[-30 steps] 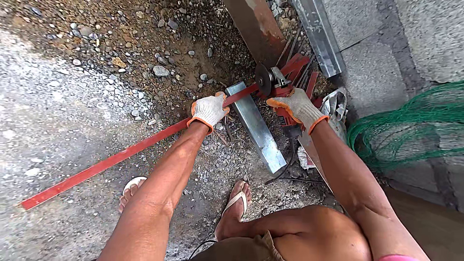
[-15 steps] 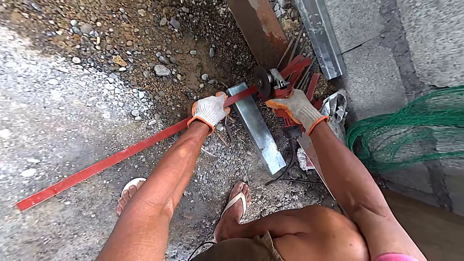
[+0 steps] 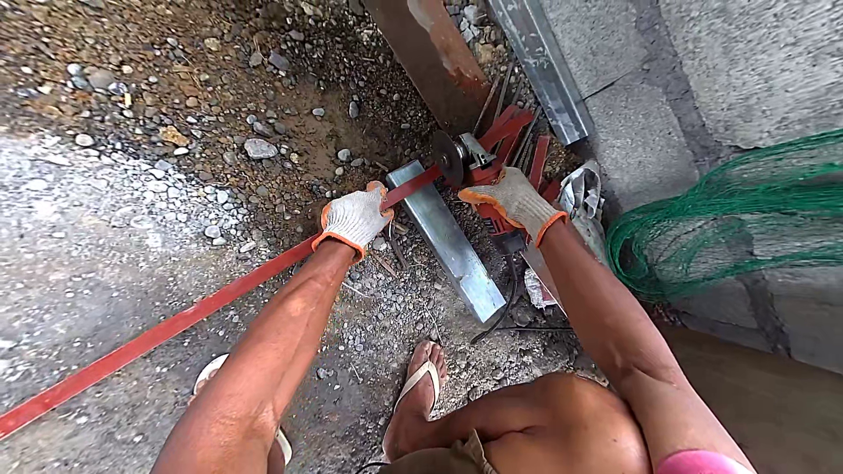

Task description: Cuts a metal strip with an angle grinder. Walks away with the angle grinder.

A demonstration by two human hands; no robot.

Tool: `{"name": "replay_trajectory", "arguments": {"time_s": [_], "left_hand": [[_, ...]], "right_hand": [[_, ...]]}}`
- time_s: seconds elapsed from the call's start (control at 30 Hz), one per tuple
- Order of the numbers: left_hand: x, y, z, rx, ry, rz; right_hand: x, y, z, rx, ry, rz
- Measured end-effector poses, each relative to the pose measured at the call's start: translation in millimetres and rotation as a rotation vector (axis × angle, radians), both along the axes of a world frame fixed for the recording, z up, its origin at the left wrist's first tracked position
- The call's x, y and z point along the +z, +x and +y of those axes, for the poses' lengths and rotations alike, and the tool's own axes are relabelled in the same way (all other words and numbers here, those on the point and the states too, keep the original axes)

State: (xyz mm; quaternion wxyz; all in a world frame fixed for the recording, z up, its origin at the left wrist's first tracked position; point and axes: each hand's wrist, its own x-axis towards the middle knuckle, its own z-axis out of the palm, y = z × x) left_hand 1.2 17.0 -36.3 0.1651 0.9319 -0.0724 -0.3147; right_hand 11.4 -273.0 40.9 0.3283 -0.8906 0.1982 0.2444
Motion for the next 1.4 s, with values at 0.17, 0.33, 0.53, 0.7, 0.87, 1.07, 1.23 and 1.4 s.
{"name": "replay_trajectory", "arguments": {"time_s": [0.17,0.33,0.53,0.7,0.87,1.07,1.23,1.4], "left_hand": [[0.6,-5.7,5.2,0.002,0.04,0.012],[-1.1,-6.2,4.0,0.006,0.039,-0.015],[0.9,-7.1,2.1,0.034,0.063,-0.012],[-4.9,-7.8,1.4,0.028,0.061,-0.025],[-2.2,-6.7,0.5,0.039,0.067,-0.015],[-1.6,-7.4,0.5,0.041,0.067,-0.027],[-0.9,-7.2,0.9,0.041,0.066,-0.016],[0.8,-9.2,-0.2,0.04,0.065,-0.024]], "right_hand": [[2.1,-3.3,1.8,0.011,0.048,-0.019],[1.4,-3.4,5.3,0.018,0.046,-0.009],[-1.1,-2.1,4.3,0.023,0.019,-0.009],[-5.3,-0.1,4.0,0.022,0.023,0.011],[-2.2,-0.2,2.3,0.052,0.022,0.007],[-3.5,0.8,0.1,0.033,0.012,-0.005],[-4.5,3.4,-0.1,0.05,-0.048,0.008],[-5.2,2.7,-0.4,0.035,-0.036,0.009]]}}
